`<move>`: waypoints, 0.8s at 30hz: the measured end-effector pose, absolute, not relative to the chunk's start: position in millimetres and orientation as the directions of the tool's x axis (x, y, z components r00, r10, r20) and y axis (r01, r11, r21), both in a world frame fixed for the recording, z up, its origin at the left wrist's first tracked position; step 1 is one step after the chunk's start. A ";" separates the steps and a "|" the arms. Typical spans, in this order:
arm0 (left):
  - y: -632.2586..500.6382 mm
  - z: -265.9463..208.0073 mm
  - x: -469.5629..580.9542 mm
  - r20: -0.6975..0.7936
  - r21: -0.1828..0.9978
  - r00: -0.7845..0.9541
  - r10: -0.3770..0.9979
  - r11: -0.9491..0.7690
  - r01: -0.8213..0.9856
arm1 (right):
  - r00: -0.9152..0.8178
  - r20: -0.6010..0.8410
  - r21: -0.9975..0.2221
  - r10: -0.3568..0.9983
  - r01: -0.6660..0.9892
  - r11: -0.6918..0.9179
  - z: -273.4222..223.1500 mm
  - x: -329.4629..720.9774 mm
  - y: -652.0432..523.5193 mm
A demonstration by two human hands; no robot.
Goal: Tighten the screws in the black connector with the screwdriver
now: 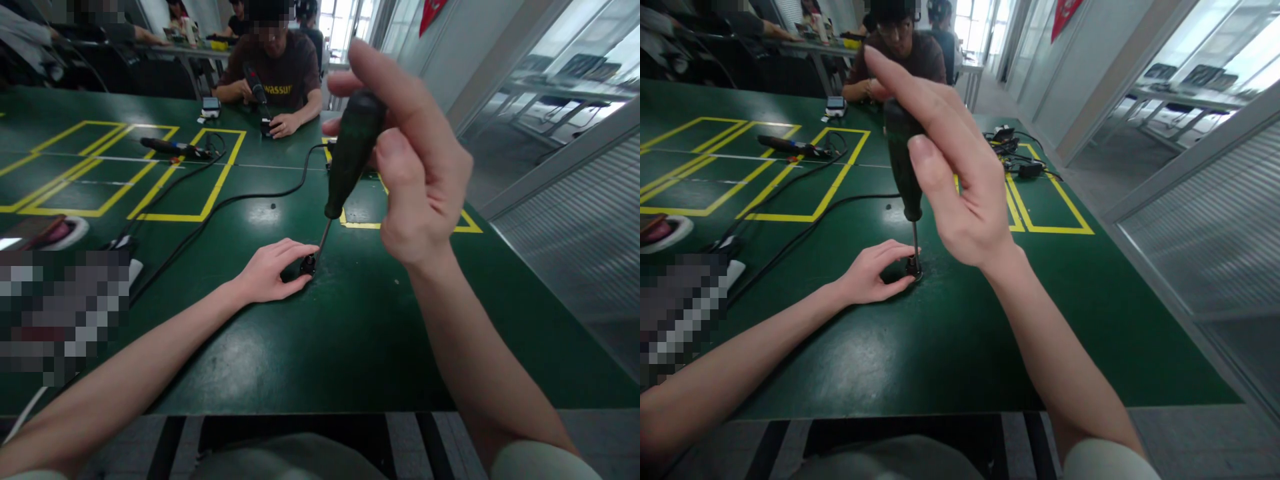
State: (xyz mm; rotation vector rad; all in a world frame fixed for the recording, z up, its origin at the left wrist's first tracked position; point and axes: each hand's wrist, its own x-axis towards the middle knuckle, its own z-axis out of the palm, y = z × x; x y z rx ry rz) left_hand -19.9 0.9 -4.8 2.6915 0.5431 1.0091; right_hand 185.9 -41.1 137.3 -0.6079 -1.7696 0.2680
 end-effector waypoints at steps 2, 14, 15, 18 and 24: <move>1.0 -6.2 -21.0 0.572 0.335 0.696 0.434 -0.898 0.285 | -0.176 0.839 -0.454 0.515 0.294 0.841 137.5 185.4 -41.2; 3.6 -5.9 -21.0 0.552 0.373 0.697 0.459 -0.883 0.287 | 0.017 0.874 -0.433 0.485 0.480 0.763 140.9 186.4 -42.9; 3.5 -5.9 -21.0 0.537 0.386 0.701 0.470 -0.875 0.291 | 0.013 0.854 -0.460 0.519 0.482 0.746 140.4 185.2 -44.7; 3.5 -5.4 -21.0 0.486 0.425 0.715 0.504 -0.850 0.311 | -0.001 0.792 -0.543 0.611 0.457 0.704 138.9 180.9 -48.3; 4.6 -3.5 -20.3 0.444 0.462 0.718 0.536 -0.824 0.329 | 0.041 0.820 -0.528 0.571 0.441 0.726 142.4 180.7 -43.3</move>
